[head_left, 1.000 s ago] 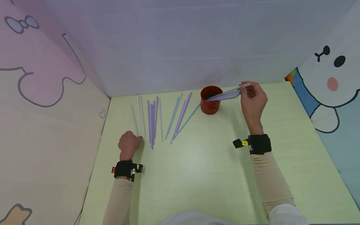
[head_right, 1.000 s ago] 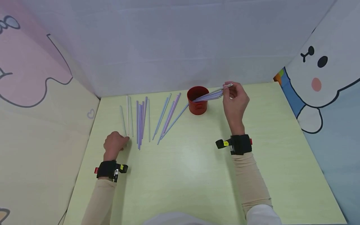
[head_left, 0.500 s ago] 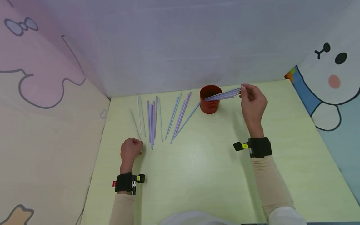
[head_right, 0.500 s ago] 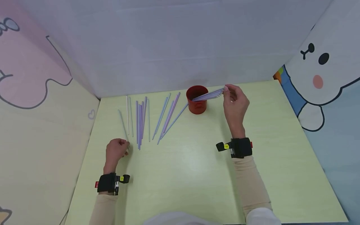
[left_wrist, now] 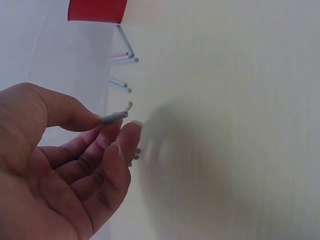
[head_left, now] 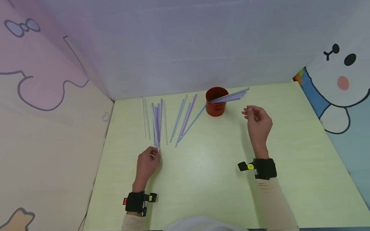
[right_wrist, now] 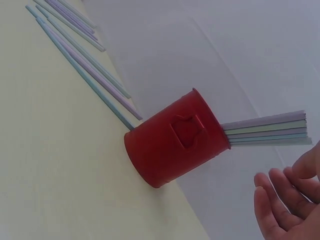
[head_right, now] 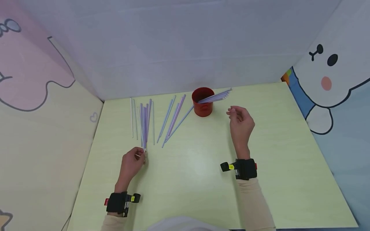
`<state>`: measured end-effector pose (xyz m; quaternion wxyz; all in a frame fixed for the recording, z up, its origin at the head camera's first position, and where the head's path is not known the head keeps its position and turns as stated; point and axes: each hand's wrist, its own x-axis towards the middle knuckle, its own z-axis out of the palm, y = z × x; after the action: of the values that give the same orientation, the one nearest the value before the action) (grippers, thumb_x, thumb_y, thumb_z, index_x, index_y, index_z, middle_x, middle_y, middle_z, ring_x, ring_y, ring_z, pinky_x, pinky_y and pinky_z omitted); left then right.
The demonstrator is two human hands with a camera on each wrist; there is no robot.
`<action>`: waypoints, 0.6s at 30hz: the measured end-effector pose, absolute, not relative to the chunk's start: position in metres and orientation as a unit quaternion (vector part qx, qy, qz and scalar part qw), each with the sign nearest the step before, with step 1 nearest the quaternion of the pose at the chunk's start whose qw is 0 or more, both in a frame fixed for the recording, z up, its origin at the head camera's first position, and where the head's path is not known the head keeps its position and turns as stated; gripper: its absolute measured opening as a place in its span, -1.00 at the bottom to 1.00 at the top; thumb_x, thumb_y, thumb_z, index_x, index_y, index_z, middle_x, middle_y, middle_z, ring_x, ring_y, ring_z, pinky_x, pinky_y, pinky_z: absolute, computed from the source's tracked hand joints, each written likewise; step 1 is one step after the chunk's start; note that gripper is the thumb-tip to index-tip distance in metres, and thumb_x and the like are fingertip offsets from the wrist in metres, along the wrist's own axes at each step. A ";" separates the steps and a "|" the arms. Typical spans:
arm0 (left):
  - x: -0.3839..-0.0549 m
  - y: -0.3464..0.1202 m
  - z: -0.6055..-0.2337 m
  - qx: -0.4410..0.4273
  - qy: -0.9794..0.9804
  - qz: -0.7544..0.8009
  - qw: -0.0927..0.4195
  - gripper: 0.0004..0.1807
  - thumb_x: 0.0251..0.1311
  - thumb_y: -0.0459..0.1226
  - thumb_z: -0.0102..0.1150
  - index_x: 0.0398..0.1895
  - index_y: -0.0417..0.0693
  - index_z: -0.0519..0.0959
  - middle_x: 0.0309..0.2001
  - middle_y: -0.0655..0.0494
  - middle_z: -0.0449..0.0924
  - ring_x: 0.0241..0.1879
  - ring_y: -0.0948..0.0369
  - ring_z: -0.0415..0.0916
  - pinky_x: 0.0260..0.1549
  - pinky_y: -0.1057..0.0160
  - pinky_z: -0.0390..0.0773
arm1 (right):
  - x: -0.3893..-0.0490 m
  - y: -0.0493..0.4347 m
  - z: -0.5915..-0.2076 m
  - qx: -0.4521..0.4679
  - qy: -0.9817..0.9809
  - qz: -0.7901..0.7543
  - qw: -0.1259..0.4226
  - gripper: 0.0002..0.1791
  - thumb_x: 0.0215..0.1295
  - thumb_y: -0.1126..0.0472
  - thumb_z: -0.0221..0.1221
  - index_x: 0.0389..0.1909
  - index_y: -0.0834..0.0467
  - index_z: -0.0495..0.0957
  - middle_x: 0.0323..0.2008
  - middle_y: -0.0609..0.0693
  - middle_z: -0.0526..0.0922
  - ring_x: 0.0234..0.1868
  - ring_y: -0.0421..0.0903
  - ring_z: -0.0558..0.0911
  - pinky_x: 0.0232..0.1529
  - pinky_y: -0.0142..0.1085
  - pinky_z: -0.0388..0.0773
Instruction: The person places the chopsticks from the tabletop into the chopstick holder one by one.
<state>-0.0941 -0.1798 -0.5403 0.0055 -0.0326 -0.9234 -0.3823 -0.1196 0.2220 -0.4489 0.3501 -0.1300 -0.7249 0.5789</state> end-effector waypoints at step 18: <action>-0.079 -0.114 -0.538 -0.250 -0.917 -0.298 0.082 -0.89 0.13 -0.31 0.26 -0.26 -0.03 0.60 -0.45 0.22 0.61 -0.47 0.28 0.56 -0.58 0.29 0.52 | -0.093 0.170 -0.468 -0.025 -0.721 0.653 0.231 -0.80 0.35 0.36 0.16 -0.13 0.42 0.61 -0.25 0.33 0.71 -0.29 0.03 0.74 -0.24 -0.43 0.67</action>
<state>-0.0791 -0.1138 -0.5385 0.0823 -0.2505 -0.9173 -0.2984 -0.0928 0.1699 -0.4681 0.2312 -0.0247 -0.7205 0.6533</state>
